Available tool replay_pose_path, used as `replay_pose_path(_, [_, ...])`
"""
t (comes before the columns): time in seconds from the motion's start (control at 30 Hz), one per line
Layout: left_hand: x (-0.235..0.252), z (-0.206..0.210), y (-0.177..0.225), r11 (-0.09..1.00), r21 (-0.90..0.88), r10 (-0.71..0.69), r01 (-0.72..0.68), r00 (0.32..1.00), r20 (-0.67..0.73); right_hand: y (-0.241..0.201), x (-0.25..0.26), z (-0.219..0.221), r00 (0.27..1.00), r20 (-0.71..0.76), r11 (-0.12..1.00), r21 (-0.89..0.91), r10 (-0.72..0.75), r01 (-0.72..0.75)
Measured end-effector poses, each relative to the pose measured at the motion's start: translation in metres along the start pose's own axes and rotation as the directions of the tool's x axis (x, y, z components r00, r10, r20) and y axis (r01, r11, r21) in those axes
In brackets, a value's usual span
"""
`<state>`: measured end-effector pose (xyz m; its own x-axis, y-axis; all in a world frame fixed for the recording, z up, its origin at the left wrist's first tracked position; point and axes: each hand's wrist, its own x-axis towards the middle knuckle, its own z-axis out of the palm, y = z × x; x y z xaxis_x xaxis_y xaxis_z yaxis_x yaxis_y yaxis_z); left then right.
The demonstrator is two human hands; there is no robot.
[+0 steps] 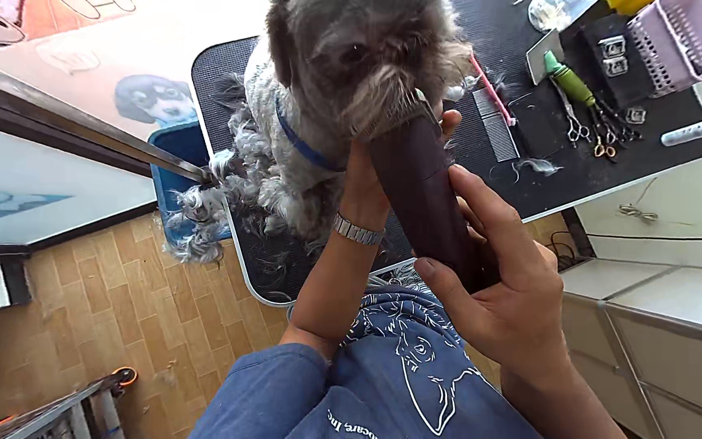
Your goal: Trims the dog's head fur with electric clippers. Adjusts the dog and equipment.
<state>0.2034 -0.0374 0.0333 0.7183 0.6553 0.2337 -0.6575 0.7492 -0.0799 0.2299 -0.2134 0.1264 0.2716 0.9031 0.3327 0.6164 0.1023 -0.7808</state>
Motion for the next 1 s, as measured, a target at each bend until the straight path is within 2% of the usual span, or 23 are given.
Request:
replay_pose_path(0.1, [0.004, 0.006, 0.0, 0.998, 0.048, 0.036, -0.035, 0.999, -0.01, 0.0, -0.005, -0.002, 1.0, 0.004, 0.999, 0.039, 0.009, -0.01])
replay_pose_path(0.23, [0.001, 0.011, 0.002, 0.992, 0.12, 0.034, -0.033, 0.999, -0.009, 0.01, -0.019, -0.003, 0.99, 0.017, 0.983, 0.114, 0.14, -0.141])
replay_pose_path(0.3, [-0.003, 0.008, -0.001, 0.984, 0.169, 0.073, -0.058, 0.994, -0.084, 0.011, -0.017, -0.003, 0.983, 0.012, 0.972, 0.145, 0.185, -0.185])
replay_pose_path(0.33, [-0.004, 0.007, -0.003, 0.97, 0.228, 0.117, -0.083, 0.983, -0.143, 0.01, -0.014, -0.004, 0.981, 0.009, 0.968, 0.159, 0.194, -0.193])
replay_pose_path(0.6, [0.001, 0.0, -0.009, 0.928, 0.352, 0.214, -0.122, 0.947, -0.238, -0.002, 0.007, -0.007, 0.986, -0.018, 0.941, 0.3, 0.168, -0.155])
replay_pose_path(0.67, [0.006, -0.003, -0.007, 0.924, 0.344, 0.238, -0.165, 0.954, -0.182, 0.001, -0.001, -0.006, 0.981, -0.008, 0.93, 0.318, 0.194, -0.182])
replay_pose_path(0.73, [0.011, -0.005, -0.001, 0.918, 0.332, 0.25, -0.216, 0.966, -0.063, 0.007, -0.01, -0.002, 0.97, 0.009, 0.917, 0.324, 0.243, -0.233])
replay_pose_path(0.83, [0.017, 0.009, 0.007, 0.914, 0.333, 0.238, -0.232, 0.971, 0.025, 0.014, -0.014, 0.0, 0.958, 0.018, 0.899, 0.34, 0.286, -0.275])
replay_pose_path(0.93, [0.02, 0.015, 0.011, 0.883, 0.382, 0.293, -0.273, 0.956, 0.005, 0.014, -0.009, -0.001, 0.962, 0.019, 0.908, 0.324, 0.273, -0.265])
replay_pose_path(1.0, [0.021, 0.022, 0.01, 0.897, 0.338, 0.328, -0.286, 0.942, -0.074, 0.013, -0.008, -0.001, 0.965, 0.036, 0.916, 0.307, 0.261, -0.259])
